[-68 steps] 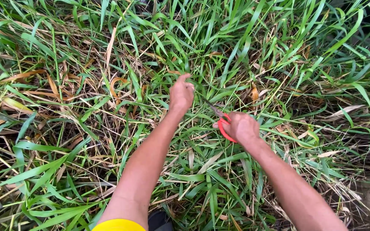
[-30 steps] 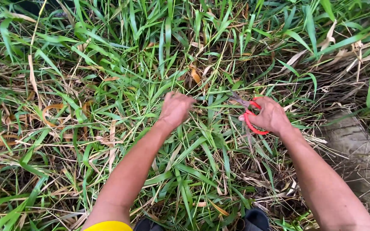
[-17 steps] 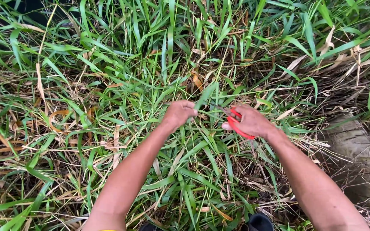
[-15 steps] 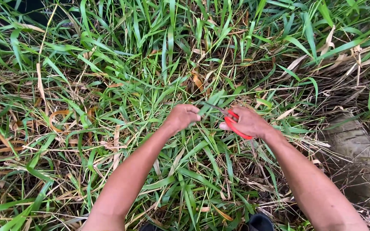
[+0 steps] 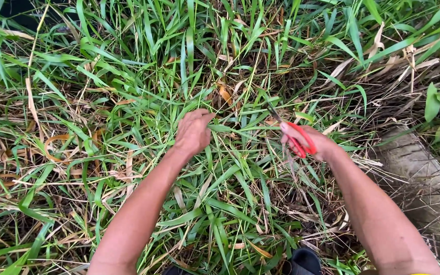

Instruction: Trimming and removing tall grass and weeds using a pair of hand shears in an outdoor garden.

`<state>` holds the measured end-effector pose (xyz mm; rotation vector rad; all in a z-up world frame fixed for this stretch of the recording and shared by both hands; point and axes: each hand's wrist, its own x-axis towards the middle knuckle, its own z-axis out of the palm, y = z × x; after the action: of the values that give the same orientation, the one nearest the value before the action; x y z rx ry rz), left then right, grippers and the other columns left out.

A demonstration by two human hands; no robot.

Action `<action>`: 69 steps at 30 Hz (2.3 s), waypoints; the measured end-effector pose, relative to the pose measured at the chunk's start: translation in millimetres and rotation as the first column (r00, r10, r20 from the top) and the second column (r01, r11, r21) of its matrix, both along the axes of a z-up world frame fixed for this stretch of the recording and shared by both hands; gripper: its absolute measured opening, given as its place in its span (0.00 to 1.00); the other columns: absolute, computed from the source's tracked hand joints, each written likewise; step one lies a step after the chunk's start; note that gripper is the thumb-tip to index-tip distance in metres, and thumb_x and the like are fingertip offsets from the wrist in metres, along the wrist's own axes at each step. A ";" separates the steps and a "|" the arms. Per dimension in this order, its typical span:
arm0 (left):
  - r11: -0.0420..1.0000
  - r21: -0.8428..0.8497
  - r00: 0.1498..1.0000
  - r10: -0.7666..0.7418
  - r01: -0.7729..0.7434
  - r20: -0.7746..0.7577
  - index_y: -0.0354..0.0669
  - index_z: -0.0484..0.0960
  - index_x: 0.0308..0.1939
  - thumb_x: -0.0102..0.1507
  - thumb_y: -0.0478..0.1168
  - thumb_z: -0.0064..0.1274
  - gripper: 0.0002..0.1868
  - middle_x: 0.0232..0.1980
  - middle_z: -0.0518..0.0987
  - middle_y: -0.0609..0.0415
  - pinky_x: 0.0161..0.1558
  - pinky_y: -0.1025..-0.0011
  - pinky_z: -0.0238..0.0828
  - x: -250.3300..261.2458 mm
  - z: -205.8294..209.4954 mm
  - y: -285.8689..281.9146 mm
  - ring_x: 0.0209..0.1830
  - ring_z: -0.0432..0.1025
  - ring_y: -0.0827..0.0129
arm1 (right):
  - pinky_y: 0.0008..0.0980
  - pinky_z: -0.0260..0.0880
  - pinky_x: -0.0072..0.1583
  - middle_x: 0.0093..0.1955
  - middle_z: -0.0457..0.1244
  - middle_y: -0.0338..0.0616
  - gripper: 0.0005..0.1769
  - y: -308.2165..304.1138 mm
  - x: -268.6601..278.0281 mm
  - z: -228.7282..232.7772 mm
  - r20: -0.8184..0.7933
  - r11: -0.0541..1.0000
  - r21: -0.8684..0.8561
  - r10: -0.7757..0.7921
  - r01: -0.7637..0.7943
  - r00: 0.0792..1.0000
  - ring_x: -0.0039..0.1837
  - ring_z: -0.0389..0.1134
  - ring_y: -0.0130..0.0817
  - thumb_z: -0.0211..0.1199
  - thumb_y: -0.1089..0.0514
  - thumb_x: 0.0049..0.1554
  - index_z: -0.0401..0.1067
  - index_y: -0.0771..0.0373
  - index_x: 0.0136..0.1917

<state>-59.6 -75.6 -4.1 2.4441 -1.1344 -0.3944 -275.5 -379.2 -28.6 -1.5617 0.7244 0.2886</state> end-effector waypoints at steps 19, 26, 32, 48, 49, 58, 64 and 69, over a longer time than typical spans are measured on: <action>0.962 0.210 0.975 -0.200 0.177 0.094 0.54 0.82 0.45 0.70 0.44 0.50 0.05 0.49 0.85 0.56 0.77 0.42 0.39 -13.4 5.8 1.0 0.66 0.71 0.63 | 0.44 0.72 0.61 0.46 0.68 0.49 0.32 52.5 2.7 56.3 -0.166 0.394 -0.834 0.486 -0.385 0.858 0.57 0.71 0.48 0.77 0.33 0.46 0.75 0.59 0.50; 0.999 -0.006 0.982 0.034 -0.036 -0.186 0.57 0.82 0.44 0.70 0.46 0.49 0.06 0.43 0.85 0.60 0.71 0.50 0.55 -15.4 4.8 -4.8 0.56 0.76 0.64 | 0.42 0.74 0.57 0.49 0.68 0.49 0.31 63.0 13.1 50.3 -0.179 0.560 -0.722 0.417 -0.406 0.891 0.53 0.72 0.45 0.73 0.34 0.48 0.77 0.59 0.53; 0.886 -0.276 0.844 0.202 -0.374 -0.496 0.52 0.84 0.52 0.64 0.40 0.56 0.12 0.43 0.85 0.53 0.58 0.56 0.71 -9.4 -6.2 5.9 0.50 0.78 0.61 | 0.47 0.69 0.58 0.46 0.67 0.53 0.23 71.6 23.4 55.1 -0.172 0.645 -0.643 0.405 -0.414 0.898 0.53 0.71 0.51 0.71 0.42 0.51 0.78 0.62 0.50; 0.692 -0.355 0.596 0.136 -0.629 -0.791 0.40 0.76 0.53 0.56 0.29 0.63 0.22 0.40 0.84 0.44 0.32 0.76 0.79 -0.6 -66.3 30.7 0.31 0.80 0.69 | 0.29 0.56 0.35 0.18 0.60 0.48 0.23 117.8 66.9 53.1 0.052 0.780 -0.521 0.434 -0.346 0.899 0.25 0.58 0.35 0.79 0.49 0.48 0.72 0.66 0.26; 0.682 -0.358 0.595 0.142 -0.638 -0.791 0.40 0.76 0.53 0.56 0.29 0.63 0.22 0.40 0.84 0.44 0.32 0.76 0.79 2.9 -69.7 34.7 0.31 0.80 0.69 | 0.29 0.56 0.35 0.18 0.60 0.48 0.23 119.1 69.9 49.6 0.052 0.774 -0.523 0.447 -0.357 0.893 0.25 0.58 0.35 0.79 0.49 0.48 0.72 0.66 0.26; 0.753 -0.042 0.709 0.597 -0.656 -0.376 0.76 0.86 0.43 0.58 0.49 0.57 0.11 0.43 0.86 0.65 0.54 0.65 0.79 80.5 -110.9 97.8 0.52 0.80 0.65 | 0.48 0.70 0.57 0.40 0.66 0.52 0.31 166.5 97.9 48.0 -0.139 0.515 -0.711 0.564 -0.479 0.814 0.49 0.71 0.52 0.80 0.36 0.39 0.79 0.63 0.44; 0.611 -0.152 0.621 0.701 -0.777 -0.351 0.49 0.88 0.38 0.62 0.42 0.48 0.12 0.42 0.86 0.52 0.50 0.59 0.76 62.0 -24.6 173.0 0.41 0.79 0.53 | 0.35 0.69 0.41 0.29 0.67 0.45 0.31 204.6 114.1 52.9 -0.334 0.253 -0.813 0.536 -0.525 0.775 0.33 0.68 0.36 0.68 0.27 0.43 0.82 0.47 0.52; 0.549 -0.124 0.553 0.751 -0.827 -0.360 0.46 0.86 0.36 0.62 0.50 0.50 0.15 0.41 0.85 0.49 0.47 0.55 0.75 61.6 -15.1 192.2 0.40 0.77 0.51 | 0.39 0.72 0.44 0.32 0.69 0.43 0.30 238.4 130.1 67.8 -0.379 0.226 -0.812 0.496 -0.538 0.781 0.36 0.70 0.39 0.68 0.25 0.44 0.82 0.50 0.44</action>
<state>2.0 116.5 -19.2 2.2538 0.1287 -0.2221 -145.3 -140.9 39.2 -2.9011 0.3035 0.4667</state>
